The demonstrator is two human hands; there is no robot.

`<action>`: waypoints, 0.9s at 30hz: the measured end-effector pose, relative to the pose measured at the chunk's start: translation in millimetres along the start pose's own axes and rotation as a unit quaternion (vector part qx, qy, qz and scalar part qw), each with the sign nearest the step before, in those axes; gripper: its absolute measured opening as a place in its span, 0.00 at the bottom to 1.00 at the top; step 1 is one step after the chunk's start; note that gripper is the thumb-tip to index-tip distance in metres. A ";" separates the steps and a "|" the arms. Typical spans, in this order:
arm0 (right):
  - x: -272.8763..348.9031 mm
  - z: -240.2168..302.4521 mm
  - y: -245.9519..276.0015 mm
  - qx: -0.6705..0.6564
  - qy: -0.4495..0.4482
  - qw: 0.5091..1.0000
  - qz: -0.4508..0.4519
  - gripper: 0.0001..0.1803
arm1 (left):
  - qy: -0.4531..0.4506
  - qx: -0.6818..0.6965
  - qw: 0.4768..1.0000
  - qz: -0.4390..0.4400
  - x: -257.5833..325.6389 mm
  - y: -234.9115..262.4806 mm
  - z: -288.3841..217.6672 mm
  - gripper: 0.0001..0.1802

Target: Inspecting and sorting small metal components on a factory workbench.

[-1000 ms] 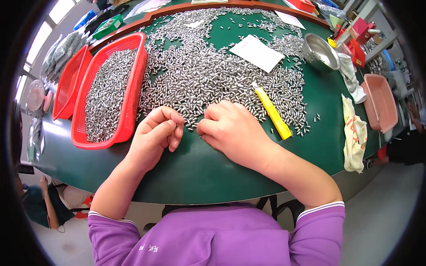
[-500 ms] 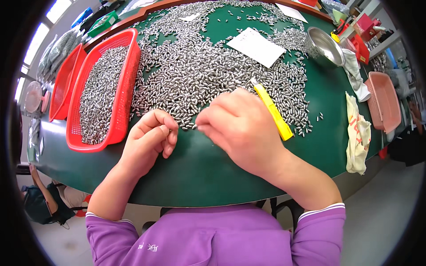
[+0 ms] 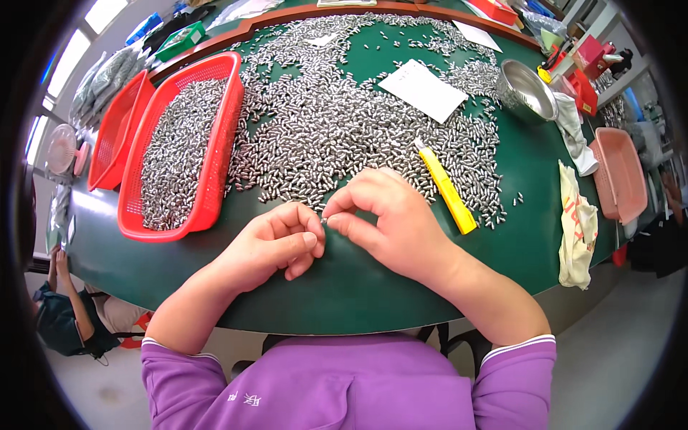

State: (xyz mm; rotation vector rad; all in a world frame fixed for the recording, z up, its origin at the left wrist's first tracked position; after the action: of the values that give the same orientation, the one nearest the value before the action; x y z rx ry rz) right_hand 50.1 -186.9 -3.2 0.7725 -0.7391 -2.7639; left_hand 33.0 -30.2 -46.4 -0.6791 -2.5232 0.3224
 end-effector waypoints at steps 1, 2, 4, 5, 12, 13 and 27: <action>-0.3 2.1 -1.2 0.001 0.002 1.000 0.000 0.03 | -0.002 0.000 1.000 0.000 0.0 -0.3 -1.1 0.08; 0.0 5.1 -2.6 -0.001 0.011 1.000 0.003 0.03 | -0.001 0.000 1.000 -0.014 -0.1 0.3 -1.3 0.08; 0.3 6.1 -4.0 -0.002 0.030 1.000 0.006 0.04 | 0.001 -0.001 1.000 -0.028 0.0 1.2 -1.2 0.08; 0.1 6.8 -3.9 -0.002 0.030 1.000 0.005 0.04 | 0.000 0.006 0.999 -0.034 -0.4 2.0 -1.6 0.09; 0.4 16.9 0.0 0.052 0.117 0.991 -0.047 0.07 | 0.001 0.004 0.999 -0.049 -2.0 4.8 0.5 0.09; 0.4 19.4 0.8 0.062 0.138 0.987 -0.060 0.07 | 0.001 0.004 0.999 -0.049 -2.1 5.3 1.0 0.09; 2.2 14.4 -3.2 -0.043 0.032 0.998 -0.039 0.03 | 0.003 -0.019 0.999 -0.046 0.2 1.6 -0.2 0.09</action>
State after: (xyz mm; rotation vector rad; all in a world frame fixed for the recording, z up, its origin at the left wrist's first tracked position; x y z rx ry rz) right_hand 40.6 -178.8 4.9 0.8850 -0.5860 -2.8052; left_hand 33.6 -28.8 -46.7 -0.5762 -2.5518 0.2410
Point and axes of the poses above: each hand's wrist, its own x-axis away from the middle knuckle, its own y-axis out of the back of the hand, z = x × y, the point moved 6 cm from there along -x, towards the middle knuckle, and after that the axes turned 11 degrees about -z, right-handed, at the moved point
